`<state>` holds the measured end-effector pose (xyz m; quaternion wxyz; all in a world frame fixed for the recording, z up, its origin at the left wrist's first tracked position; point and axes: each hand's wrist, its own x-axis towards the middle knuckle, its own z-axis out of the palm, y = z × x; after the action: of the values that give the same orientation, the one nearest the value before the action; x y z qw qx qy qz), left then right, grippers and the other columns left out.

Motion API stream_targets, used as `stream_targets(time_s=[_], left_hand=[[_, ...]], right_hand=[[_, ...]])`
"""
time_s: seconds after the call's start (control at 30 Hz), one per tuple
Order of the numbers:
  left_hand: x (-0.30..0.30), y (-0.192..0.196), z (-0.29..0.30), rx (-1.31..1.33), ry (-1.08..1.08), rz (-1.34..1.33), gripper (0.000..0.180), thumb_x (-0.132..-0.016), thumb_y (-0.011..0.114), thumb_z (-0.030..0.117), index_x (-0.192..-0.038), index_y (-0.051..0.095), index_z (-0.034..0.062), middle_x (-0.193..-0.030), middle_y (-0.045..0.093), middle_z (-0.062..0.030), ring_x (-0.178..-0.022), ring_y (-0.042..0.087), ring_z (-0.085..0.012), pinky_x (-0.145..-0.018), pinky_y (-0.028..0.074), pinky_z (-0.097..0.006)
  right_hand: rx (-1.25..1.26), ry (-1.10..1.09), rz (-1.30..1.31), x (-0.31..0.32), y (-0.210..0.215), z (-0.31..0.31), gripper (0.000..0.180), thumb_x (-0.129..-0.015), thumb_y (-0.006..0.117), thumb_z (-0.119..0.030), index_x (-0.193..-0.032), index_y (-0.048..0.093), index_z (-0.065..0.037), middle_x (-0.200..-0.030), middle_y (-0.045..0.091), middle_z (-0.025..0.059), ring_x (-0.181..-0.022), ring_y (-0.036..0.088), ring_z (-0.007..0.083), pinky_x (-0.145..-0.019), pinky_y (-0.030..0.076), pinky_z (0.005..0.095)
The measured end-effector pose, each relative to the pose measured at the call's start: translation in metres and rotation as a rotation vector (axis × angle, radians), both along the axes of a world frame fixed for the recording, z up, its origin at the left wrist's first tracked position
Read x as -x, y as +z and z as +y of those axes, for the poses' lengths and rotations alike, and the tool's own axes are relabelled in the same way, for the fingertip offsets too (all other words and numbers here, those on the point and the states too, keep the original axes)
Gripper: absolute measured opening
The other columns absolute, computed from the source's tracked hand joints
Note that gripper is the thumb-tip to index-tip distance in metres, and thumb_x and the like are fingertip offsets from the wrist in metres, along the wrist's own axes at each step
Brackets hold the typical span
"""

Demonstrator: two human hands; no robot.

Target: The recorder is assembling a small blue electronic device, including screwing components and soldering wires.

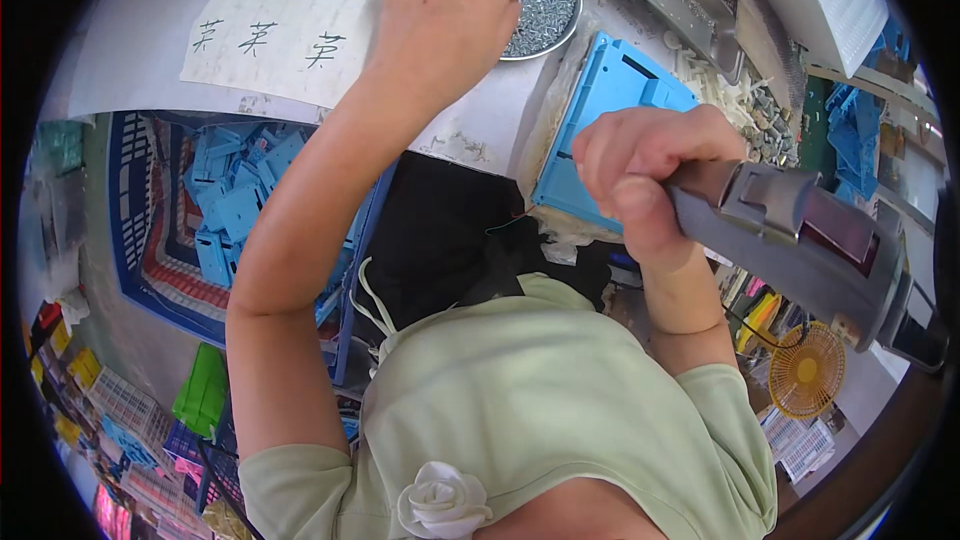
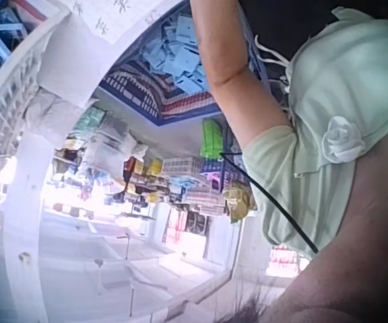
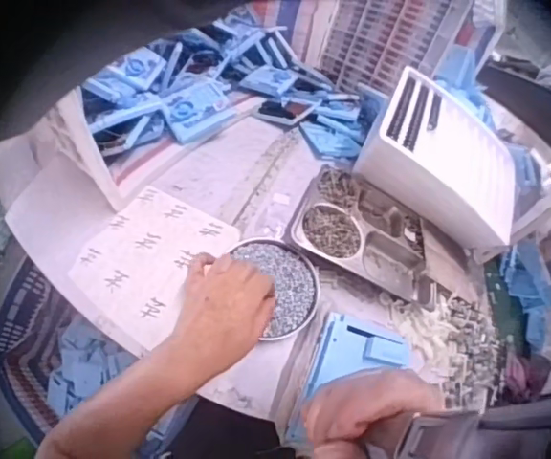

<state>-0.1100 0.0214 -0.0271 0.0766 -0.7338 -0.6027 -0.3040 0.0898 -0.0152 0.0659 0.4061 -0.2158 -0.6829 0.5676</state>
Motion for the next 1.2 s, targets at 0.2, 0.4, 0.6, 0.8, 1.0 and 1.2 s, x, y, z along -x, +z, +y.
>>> stream_targets(time_s=[0.2, 0.4, 0.6, 0.8, 1.0, 1.2], left_hand=[[-0.006, 0.03, -0.023, 0.216, -0.267, -0.151, 0.01, -0.086, 0.072, 0.022, -0.086, 0.067, 0.0129, -0.088, 0.065, -0.0012, -0.094, 0.062, -0.0235, -0.097, 0.038, -0.05], [-0.031, 0.039, -0.081, 0.158, -0.472, -0.413, 0.016, -0.08, 0.079, 0.013, -0.093, 0.068, 0.0144, -0.084, 0.067, 0.0017, -0.085, 0.064, -0.0208, -0.102, 0.035, -0.045], [-0.037, 0.04, -0.089, 0.17, -0.475, -0.502, 0.014, -0.078, 0.08, 0.011, -0.088, 0.07, 0.0148, -0.08, 0.067, 0.0025, -0.079, 0.064, -0.0188, -0.103, 0.036, -0.045], [-0.029, 0.048, -0.089, 0.235, -0.536, -0.426, 0.027, -0.075, 0.076, 0.005, -0.101, 0.072, 0.0124, -0.098, 0.071, -0.0029, -0.096, 0.065, -0.0229, -0.106, 0.037, -0.048], [-0.019, 0.046, -0.075, 0.299, -0.698, -0.401, 0.048, -0.077, 0.065, 0.0, -0.124, 0.068, 0.0098, -0.135, 0.066, -0.0084, -0.133, 0.056, -0.0254, -0.11, 0.037, -0.05], [-0.031, 0.032, -0.081, 0.329, -0.6, -0.262, 0.047, -0.078, 0.071, 0.008, -0.125, 0.069, 0.0133, -0.137, 0.066, -0.0028, -0.134, 0.056, -0.0214, -0.109, 0.037, -0.052]], right_hand=[[-0.026, 0.108, 0.175, -0.019, 0.032, 0.021, 0.025, -0.101, 0.062, -0.032, -0.109, 0.051, -0.011, -0.064, 0.051, -0.0033, -0.051, 0.047, 0.0111, -0.056, 0.043, 0.0319], [-0.061, 0.179, 0.216, -0.024, 0.039, 0.016, 0.026, -0.104, 0.057, -0.034, -0.117, 0.052, -0.013, -0.069, 0.053, -0.0051, -0.053, 0.048, 0.0091, -0.057, 0.042, 0.0296], [-0.065, 0.18, 0.205, -0.026, 0.036, 0.009, 0.026, -0.104, 0.056, -0.034, -0.119, 0.051, -0.013, -0.069, 0.053, -0.0044, -0.053, 0.049, 0.0094, -0.057, 0.042, 0.0301], [-0.03, 0.101, 0.2, -0.024, 0.037, -0.002, 0.027, -0.103, 0.061, -0.035, -0.115, 0.052, -0.013, -0.067, 0.052, -0.0034, -0.051, 0.048, 0.011, -0.057, 0.043, 0.0318], [0.114, -0.082, 0.151, -0.014, 0.024, -0.034, 0.033, -0.099, 0.069, -0.037, -0.103, 0.048, -0.012, -0.062, 0.05, -0.0019, -0.05, 0.047, 0.0133, -0.056, 0.043, 0.0337], [0.059, -0.026, 0.064, -0.01, 0.006, -0.039, 0.03, -0.096, 0.073, -0.021, -0.098, 0.047, -0.008, -0.063, 0.052, 0.0033, -0.053, 0.049, 0.0166, -0.058, 0.045, 0.0355]])
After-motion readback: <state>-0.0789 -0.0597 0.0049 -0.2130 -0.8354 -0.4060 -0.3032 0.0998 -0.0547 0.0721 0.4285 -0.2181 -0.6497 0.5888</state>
